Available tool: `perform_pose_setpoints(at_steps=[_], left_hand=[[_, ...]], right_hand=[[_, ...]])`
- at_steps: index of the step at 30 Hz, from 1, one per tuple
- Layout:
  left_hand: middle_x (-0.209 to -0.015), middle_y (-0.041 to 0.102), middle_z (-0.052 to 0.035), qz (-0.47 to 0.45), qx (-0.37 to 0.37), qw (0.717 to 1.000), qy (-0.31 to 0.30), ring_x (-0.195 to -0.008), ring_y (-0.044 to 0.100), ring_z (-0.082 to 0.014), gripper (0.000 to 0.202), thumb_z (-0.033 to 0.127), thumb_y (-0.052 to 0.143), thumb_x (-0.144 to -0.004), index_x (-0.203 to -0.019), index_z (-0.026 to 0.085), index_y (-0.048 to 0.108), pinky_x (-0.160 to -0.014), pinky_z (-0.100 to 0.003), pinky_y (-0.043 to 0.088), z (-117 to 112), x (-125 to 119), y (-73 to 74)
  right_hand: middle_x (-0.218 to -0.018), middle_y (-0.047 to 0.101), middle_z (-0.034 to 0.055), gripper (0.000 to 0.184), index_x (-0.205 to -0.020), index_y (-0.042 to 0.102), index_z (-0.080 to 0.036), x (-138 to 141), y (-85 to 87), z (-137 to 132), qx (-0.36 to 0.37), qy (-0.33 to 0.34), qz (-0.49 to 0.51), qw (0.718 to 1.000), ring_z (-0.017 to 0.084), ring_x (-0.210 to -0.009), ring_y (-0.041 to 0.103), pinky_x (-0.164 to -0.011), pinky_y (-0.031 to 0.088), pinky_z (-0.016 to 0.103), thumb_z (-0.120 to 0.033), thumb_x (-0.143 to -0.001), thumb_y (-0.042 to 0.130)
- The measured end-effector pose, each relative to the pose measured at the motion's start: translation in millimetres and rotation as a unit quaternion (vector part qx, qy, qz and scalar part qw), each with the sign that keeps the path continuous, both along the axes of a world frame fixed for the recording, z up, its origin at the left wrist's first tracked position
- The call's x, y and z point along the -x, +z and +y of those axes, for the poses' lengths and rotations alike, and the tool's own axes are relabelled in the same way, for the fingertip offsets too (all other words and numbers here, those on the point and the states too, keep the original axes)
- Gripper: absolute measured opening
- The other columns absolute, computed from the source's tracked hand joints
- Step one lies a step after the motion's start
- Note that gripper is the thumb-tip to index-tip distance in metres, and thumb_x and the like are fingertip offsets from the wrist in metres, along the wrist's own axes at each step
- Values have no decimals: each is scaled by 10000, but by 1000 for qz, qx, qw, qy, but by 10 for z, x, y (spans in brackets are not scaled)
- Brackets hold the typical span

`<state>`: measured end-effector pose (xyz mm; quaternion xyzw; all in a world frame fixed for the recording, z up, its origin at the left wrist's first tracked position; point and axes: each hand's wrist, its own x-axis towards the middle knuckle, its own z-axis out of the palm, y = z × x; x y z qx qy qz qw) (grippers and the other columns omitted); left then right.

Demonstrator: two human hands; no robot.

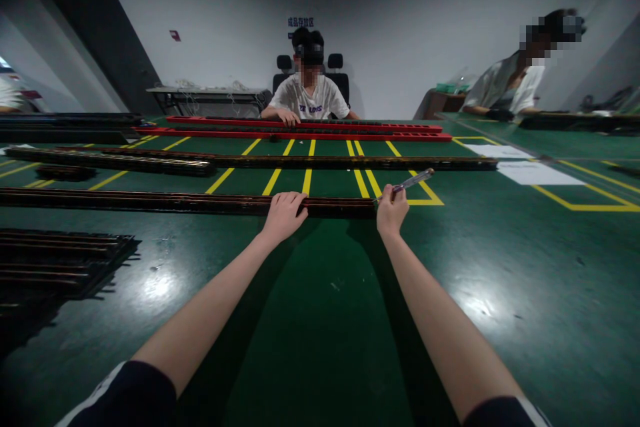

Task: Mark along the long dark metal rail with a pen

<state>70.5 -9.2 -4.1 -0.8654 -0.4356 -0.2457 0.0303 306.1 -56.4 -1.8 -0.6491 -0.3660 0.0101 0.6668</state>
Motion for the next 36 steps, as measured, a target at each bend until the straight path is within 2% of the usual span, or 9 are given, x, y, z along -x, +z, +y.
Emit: perform_pose_setpoints(at_steps=[11,15,17,19,22,25,28,32,36], left_hand=[[-1168,628,-94,4,-16,1000,4,-1120,537,-227,370,289,397,-899,-1203,159,562,-1028,-419,366,-7,-6,-1],[-1213,609,-100,-8,7,1000,3,-1154,522,-225,405,295,388,-897,-1242,140,534,-1059,-418,352,-20,-11,9],[-1240,595,-96,-18,12,1000,12,-1179,509,-226,406,265,374,-893,-1258,158,520,-1065,-427,349,-31,-7,20],[-1259,580,-97,-27,-3,999,36,-1212,484,-241,402,221,383,-874,-1244,176,535,-1076,-453,331,-42,2,31],[-1269,565,-127,-36,-26,994,104,-1245,442,-291,394,179,426,-827,-1189,157,580,-1088,-511,291,-41,23,36],[-1173,614,-138,-38,-3,987,156,-1164,499,-308,375,193,424,-825,-1155,152,598,-1049,-535,333,-11,51,23],[-1097,630,-154,-17,5,990,141,-1087,534,-299,386,234,393,-850,-1156,122,600,-1003,-487,391,28,87,7],[-1070,619,-163,-1,5,993,114,-1040,532,-302,412,277,394,-856,-1178,111,588,-953,-467,417,46,124,9],[-1074,605,-163,20,0,994,105,-1044,508,-320,438,312,442,-828,-1197,115,573,-920,-467,411,6,114,33]], right_hand=[[-706,560,60,423,-770,484,-223,-19,-9,11,17,-21,2,1000,229,-665,566,-632,450,398,-617,-847,351],[-738,559,79,427,-787,481,-217,-21,11,-4,3,-83,-21,996,241,-701,562,-658,439,401,-614,-856,338],[-746,565,78,417,-811,490,-208,-9,18,-15,-9,-94,-58,994,236,-707,560,-681,434,398,-595,-864,343],[-765,577,71,386,-831,502,-204,26,22,-26,-10,-70,-104,992,226,-720,561,-714,431,392,-559,-874,357],[-805,600,56,301,-839,517,-211,135,36,-39,10,-20,-176,984,216,-760,571,-758,420,387,-487,-876,401],[-801,625,44,215,-842,523,-218,302,51,-50,41,27,-216,975,217,-756,589,-783,404,396,-409,-873,428],[-827,665,38,184,-870,539,-231,486,40,-49,42,101,-242,964,224,-790,615,-818,390,401,-362,-892,412],[-994,690,47,179,-861,539,-237,693,-29,-19,59,199,-272,940,218,-847,633,-866,393,414,-311,-910,384],[-1080,681,85,128,-873,529,-232,851,-80,1,85,224,-328,914,233,-929,630,-916,379,446,-266,-902,408]])
